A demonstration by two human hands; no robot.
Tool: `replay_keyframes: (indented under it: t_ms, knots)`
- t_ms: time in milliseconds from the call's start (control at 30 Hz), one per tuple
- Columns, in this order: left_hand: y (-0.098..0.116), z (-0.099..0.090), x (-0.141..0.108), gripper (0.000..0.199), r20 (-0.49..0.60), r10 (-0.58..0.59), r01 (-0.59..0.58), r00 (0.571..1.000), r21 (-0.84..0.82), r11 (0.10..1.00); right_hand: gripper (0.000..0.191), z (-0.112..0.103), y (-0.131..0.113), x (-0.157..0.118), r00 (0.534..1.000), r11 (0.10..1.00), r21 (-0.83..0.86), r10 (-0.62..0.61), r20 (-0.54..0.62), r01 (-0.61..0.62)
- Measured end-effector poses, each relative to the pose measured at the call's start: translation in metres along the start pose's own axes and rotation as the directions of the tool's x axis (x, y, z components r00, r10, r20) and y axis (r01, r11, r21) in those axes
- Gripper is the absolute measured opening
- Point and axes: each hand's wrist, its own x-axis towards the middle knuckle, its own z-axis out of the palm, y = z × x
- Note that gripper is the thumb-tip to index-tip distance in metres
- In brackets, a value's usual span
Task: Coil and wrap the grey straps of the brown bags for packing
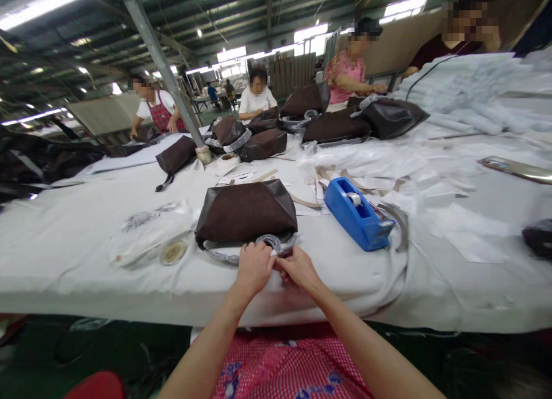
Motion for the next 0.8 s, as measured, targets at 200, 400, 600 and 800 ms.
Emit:
replay_keyframes:
  t_ms: [200, 400, 600, 800]
  knots:
    - [-0.005, -0.004, 0.003, 0.025, -0.032, 0.022, -0.021, 0.999, 0.039, 0.999, 0.012, -0.009, -0.009, -0.006, 0.977, 0.945, 0.291, 0.096, 0.192, -0.15]
    - [-0.009, -0.021, 0.005, 0.026, 0.0, -0.003, 0.003, 1.0, 0.027, 1.0, 0.014, -0.015, -0.013, -0.014, 0.927, 0.803, 0.496, 0.178, 0.331, -0.331]
    - [-0.011, -0.035, 0.011, 0.029, 0.002, -0.006, 0.006, 1.0, -0.015, 1.0, 0.044, -0.015, -0.008, -0.016, 0.919, 0.756, 0.546, 0.187, 0.347, -0.36]
    - [-0.012, -0.039, 0.015, 0.031, 0.072, -0.047, 0.055, 0.996, -0.122, 0.991, 0.031, -0.009, 0.004, -0.013, 0.943, 0.875, 0.462, -0.015, 0.332, -0.148]
